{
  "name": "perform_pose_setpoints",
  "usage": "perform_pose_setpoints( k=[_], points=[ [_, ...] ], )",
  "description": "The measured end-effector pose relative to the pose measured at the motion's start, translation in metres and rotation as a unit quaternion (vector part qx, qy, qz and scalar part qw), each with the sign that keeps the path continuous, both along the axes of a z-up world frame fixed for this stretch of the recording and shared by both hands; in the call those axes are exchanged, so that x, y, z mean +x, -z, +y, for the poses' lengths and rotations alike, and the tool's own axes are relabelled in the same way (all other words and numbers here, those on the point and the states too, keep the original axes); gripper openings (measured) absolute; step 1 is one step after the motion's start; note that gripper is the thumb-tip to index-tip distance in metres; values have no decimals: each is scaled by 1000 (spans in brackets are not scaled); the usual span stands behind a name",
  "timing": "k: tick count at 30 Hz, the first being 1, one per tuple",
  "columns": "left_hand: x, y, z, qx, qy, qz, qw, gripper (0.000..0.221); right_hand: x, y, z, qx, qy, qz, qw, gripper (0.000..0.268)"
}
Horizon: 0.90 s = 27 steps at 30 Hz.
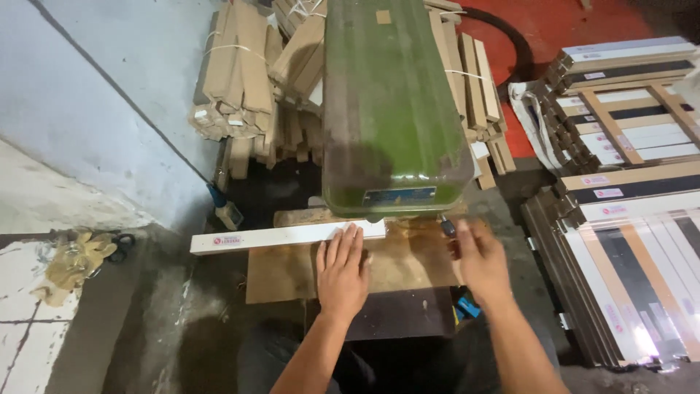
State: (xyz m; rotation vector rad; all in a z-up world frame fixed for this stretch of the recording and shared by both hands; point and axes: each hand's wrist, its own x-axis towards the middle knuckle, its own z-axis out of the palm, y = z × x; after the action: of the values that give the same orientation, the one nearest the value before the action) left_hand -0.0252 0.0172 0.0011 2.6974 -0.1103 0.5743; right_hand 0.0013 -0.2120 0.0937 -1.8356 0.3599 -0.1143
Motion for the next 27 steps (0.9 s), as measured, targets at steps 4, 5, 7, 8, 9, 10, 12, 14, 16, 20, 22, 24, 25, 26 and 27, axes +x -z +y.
perform_pose_setpoints(
  k=[4, 5, 7, 8, 9, 10, 12, 14, 16, 20, 22, 24, 25, 26, 27],
  points=[
    [-1, 8, -9, -7, -16, 37, 999, 59, -10, -46, -3, 45, -40, -3, 998, 42],
    [-1, 12, -8, 2, -17, 23, 1000, 61, -8, -42, -8, -15, -85, 5, 996, 42],
    [1, 12, -7, 14, -19, 7, 1000, 63, -2, -34, -13, -73, -132, 11, 989, 42],
    [0, 9, -7, 10, -17, 13, 1000, 61, 2, -29, -12, -96, -141, 14, 985, 41],
    [-1, 7, -6, 6, -16, 18, 1000, 59, 7, -24, -10, -118, -151, 17, 981, 41],
    [0, 6, -6, 7, -19, 19, 1000, 59, 15, -21, -6, -117, -155, 17, 981, 41],
    [0, 4, -7, 3, -17, 24, 1000, 56, 31, -16, 1, -162, -173, 22, 971, 47],
    [-1, 5, -7, 7, -18, 26, 999, 56, 47, -8, 8, -156, -137, 90, 974, 43],
    [1, 3, -6, 13, -17, 26, 999, 55, 66, -11, 18, -148, -97, 157, 972, 43],
    [-1, 4, -6, 2, -10, -5, 1000, 56, 122, -43, 42, -95, -107, 83, 986, 38],
    [0, 4, -5, -2, -9, -13, 1000, 56, 144, -56, 49, -74, -113, 49, 990, 36],
    [3, 4, -4, -7, -4, -23, 1000, 57, 150, -62, 50, -32, -122, -20, 992, 32],
    [2, 5, -4, -6, -5, -24, 1000, 57, 151, -64, 48, -32, -123, -21, 992, 32],
    [2, 6, -4, -11, -3, -34, 999, 56, 153, -67, 45, -10, -126, -57, 990, 30],
    [3, 7, -4, -16, -2, -43, 999, 56, 154, -70, 42, 11, -130, -94, 987, 29]
  ],
)
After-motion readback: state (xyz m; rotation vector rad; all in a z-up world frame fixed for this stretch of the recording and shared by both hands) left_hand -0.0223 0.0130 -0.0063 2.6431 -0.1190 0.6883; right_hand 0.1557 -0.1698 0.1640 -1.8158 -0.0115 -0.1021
